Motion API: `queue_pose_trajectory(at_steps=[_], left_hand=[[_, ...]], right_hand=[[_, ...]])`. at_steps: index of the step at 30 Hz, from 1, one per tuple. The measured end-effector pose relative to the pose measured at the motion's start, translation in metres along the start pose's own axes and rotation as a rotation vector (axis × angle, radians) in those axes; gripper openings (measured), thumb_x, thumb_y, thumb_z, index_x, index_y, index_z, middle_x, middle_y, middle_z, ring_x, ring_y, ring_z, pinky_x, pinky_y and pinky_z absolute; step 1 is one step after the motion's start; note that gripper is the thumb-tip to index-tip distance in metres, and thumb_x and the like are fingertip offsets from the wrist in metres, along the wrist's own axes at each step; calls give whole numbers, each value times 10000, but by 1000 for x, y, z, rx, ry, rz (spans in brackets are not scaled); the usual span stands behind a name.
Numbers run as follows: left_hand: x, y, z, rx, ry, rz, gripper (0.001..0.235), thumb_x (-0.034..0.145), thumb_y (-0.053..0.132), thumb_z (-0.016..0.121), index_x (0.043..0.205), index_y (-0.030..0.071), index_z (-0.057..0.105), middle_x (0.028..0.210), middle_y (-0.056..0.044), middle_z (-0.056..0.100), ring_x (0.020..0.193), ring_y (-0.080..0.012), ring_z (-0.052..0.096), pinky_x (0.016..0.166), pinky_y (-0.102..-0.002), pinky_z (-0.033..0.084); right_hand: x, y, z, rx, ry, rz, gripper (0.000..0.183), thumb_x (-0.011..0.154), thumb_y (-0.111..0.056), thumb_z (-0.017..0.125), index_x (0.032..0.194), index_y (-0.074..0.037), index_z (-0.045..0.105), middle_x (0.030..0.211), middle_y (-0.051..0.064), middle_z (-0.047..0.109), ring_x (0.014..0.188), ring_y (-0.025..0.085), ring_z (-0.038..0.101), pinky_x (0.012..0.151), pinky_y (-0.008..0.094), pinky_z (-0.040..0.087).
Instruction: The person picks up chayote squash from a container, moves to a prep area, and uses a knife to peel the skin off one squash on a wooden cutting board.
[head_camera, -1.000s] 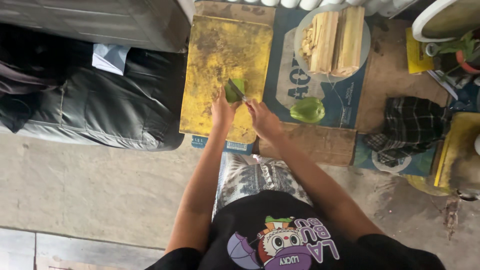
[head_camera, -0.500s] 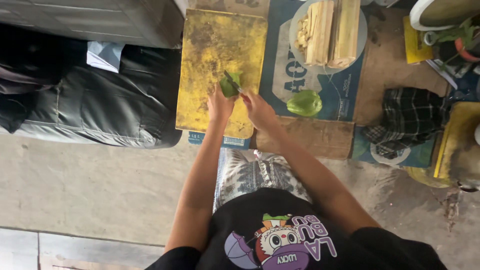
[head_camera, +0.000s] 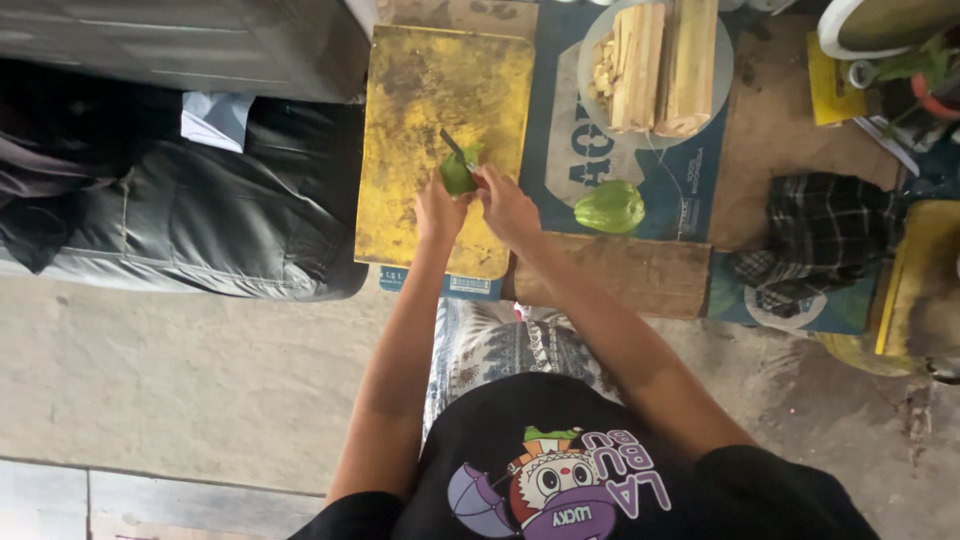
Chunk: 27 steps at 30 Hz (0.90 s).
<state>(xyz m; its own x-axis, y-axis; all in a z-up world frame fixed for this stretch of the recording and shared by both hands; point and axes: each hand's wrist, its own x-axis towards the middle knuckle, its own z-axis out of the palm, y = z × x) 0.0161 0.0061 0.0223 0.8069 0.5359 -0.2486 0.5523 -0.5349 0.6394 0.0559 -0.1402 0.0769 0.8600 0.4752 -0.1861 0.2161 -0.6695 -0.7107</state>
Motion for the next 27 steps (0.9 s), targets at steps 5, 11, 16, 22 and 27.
queue_pose_trajectory(at_steps=[5, 11, 16, 22, 27], left_hand=[[5, 15, -10, 5, -50, -95, 712, 733, 274, 929, 1313, 29, 597, 1163, -234, 711, 1104, -408, 684, 912, -496, 558], [5, 10, -2, -25, 12, -11, 782, 685, 259, 932, 1324, 7, 558, 1160, -256, 704, 1095, -429, 680, 903, -498, 566], [2, 14, -6, 3, -20, -75, 731, 683, 256, 937, 1286, 41, 585, 1146, -249, 703, 1089, -437, 673, 903, -518, 555], [4, 11, -1, -33, -15, -30, 701, 717, 271, 921, 1302, 73, 591, 1148, -229, 723, 1089, -418, 690, 908, -506, 562], [8, 0, 5, -38, 26, 9, 839, 680, 228, 940, 1374, 32, 513, 1143, -268, 689, 1057, -441, 678, 866, -495, 567]], right_hand=[[-17, 14, -8, 5, -29, 62, 251, 1053, -278, 542, 1297, -220, 554, 1161, 177, 687, 1046, 432, 668, 839, 545, 526], [-23, 27, -2, 78, -39, 46, 240, 1053, -268, 531, 1269, -163, 548, 1169, 186, 693, 1074, 438, 661, 852, 545, 522], [25, 27, 19, 164, -30, 19, 279, 1021, -241, 540, 1279, -137, 515, 1219, 158, 719, 1116, 420, 659, 858, 520, 528], [-2, 49, 15, 133, -105, 133, 329, 1041, -265, 525, 1354, -169, 488, 1200, 177, 700, 1100, 409, 674, 876, 501, 528], [-4, 59, 25, 105, -39, 55, 297, 1045, -262, 552, 1321, -157, 512, 1209, 189, 706, 1127, 416, 670, 896, 512, 529]])
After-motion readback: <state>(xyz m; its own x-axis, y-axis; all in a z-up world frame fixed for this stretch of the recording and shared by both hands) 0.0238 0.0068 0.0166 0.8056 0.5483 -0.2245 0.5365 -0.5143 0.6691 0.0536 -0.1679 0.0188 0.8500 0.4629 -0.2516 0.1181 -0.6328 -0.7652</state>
